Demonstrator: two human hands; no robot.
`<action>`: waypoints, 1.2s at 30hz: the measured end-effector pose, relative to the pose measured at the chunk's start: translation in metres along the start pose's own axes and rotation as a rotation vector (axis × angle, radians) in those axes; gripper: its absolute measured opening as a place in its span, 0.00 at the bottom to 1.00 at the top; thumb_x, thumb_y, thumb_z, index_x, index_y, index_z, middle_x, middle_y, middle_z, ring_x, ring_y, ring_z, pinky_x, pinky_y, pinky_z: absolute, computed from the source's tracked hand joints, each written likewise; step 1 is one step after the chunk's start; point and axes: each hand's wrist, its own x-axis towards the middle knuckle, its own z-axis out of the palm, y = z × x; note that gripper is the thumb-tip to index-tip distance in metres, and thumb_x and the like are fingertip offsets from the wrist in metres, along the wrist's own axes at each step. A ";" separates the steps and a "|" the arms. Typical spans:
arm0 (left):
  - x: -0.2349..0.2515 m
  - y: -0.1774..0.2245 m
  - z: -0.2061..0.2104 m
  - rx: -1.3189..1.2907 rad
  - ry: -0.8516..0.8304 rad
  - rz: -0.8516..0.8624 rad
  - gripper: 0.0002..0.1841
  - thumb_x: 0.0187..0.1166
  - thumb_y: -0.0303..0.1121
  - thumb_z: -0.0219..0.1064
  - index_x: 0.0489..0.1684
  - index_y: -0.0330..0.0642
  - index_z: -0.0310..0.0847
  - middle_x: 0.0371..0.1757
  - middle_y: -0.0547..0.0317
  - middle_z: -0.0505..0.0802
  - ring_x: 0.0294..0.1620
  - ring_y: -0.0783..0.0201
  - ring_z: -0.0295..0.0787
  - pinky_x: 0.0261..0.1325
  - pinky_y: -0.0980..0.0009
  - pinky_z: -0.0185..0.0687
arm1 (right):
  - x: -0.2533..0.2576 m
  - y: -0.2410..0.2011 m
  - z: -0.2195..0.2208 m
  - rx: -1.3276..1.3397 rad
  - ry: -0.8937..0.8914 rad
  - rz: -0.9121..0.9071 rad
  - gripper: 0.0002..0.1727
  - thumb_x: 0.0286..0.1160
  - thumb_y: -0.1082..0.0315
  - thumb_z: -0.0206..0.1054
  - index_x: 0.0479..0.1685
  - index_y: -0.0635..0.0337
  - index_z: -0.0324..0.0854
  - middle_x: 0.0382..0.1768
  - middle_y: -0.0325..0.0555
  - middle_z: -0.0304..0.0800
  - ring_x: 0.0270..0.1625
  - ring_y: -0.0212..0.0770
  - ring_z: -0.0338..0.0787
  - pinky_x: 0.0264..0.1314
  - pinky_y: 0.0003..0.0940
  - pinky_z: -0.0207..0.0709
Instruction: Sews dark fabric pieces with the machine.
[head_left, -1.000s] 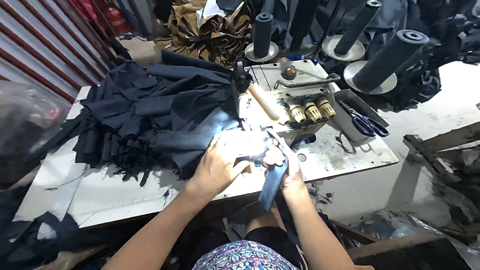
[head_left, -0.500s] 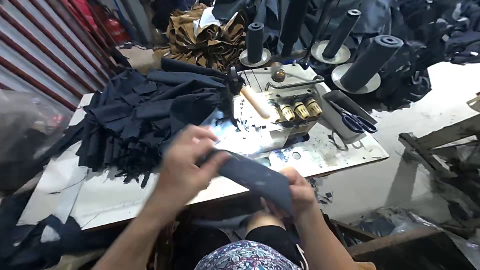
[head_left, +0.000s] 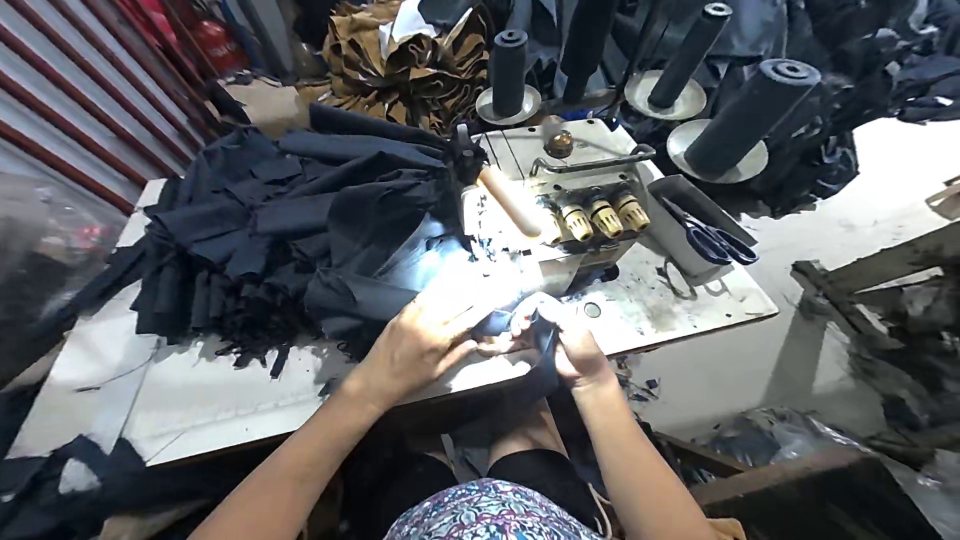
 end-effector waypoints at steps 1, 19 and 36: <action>0.000 -0.005 0.000 0.004 -0.001 0.000 0.23 0.88 0.48 0.54 0.75 0.52 0.83 0.79 0.56 0.85 0.83 0.53 0.75 0.86 0.49 0.65 | -0.002 0.002 -0.001 -0.084 -0.015 0.023 0.17 0.82 0.66 0.47 0.40 0.51 0.85 0.37 0.36 0.91 0.42 0.31 0.90 0.50 0.30 0.86; 0.006 0.004 -0.010 0.001 -0.052 -0.112 0.29 0.85 0.56 0.54 0.73 0.48 0.83 0.74 0.55 0.88 0.80 0.50 0.79 0.86 0.32 0.55 | 0.012 0.002 0.010 0.369 0.229 -0.032 0.26 0.91 0.65 0.33 0.43 0.54 0.82 0.31 0.38 0.87 0.31 0.31 0.88 0.39 0.25 0.85; 0.027 0.065 -0.030 -0.187 0.151 -0.318 0.19 0.73 0.53 0.71 0.33 0.44 0.90 0.51 0.52 0.92 0.54 0.51 0.88 0.54 0.50 0.84 | -0.029 -0.002 0.068 -0.250 0.162 -0.276 0.10 0.74 0.78 0.55 0.46 0.55 0.77 0.38 0.26 0.88 0.42 0.21 0.88 0.50 0.23 0.84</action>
